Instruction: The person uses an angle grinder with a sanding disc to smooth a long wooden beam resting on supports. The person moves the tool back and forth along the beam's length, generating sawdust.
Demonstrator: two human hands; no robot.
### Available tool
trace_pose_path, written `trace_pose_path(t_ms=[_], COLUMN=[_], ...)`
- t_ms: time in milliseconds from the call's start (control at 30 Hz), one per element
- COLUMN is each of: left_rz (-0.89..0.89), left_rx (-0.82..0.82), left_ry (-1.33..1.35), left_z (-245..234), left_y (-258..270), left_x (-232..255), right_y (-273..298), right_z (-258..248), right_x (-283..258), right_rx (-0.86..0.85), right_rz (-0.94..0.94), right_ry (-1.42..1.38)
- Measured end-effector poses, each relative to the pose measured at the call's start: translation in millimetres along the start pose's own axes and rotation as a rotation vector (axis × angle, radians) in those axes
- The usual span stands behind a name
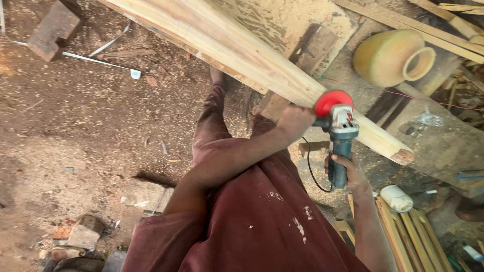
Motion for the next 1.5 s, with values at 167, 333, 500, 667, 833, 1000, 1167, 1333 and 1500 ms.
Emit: trace_pose_path(t_ms=[167, 333, 500, 667, 833, 1000, 1167, 1333, 1500], left_rz=[-0.271, -0.412, -0.589, -0.443, -0.087, 0.163, 0.086, -0.249, -0.512], left_rx=[0.113, 0.375, 0.008, -0.2, -0.112, 0.134, 0.084, -0.012, 0.17], left_ry=[0.018, -0.069, -0.317, -0.074, 0.105, 0.07, 0.047, -0.049, -0.189], left_z=[-17.0, -66.6, -85.0, -44.2, 12.1, 51.4, 31.3, -11.4, -42.9], left_y=[71.1, 178.9, 184.0, 94.3, -14.5, -68.1, -34.6, 80.1, 188.4], left_x=[-119.1, -293.4, -324.8, -191.1, -17.8, 76.7, -0.3, -160.1, -289.1], right_y=[-59.1, -126.8, -120.8, -62.8, 20.5, 49.3, 4.8, -68.1, -135.4], right_z=[114.0, 273.6, 303.6, 173.7, 13.2, -63.6, -17.8, 124.3, 267.6], right_x=[-49.2, -116.6, -135.6, -88.0, -10.9, 41.6, 36.4, -22.8, -78.8], right_rx=[-0.251, -0.408, -0.312, -0.197, 0.154, 0.153, 0.178, -0.191, -0.363], right_rz=[-0.132, -0.237, -0.189, -0.122, 0.094, -0.013, -0.015, -0.179, -0.453], right_ry=[0.097, 0.358, 0.43, 0.192, 0.08, -0.168, -0.022, 0.184, 0.474])
Point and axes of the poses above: each hand's wrist, its own y-axis away from the middle knuckle, its own z-axis out of the palm, x = y × z, the point moved 1 cm from there along -y, towards the middle knuckle, and after that the axes turned 7 degrees about -x, right-handed, at the moved point
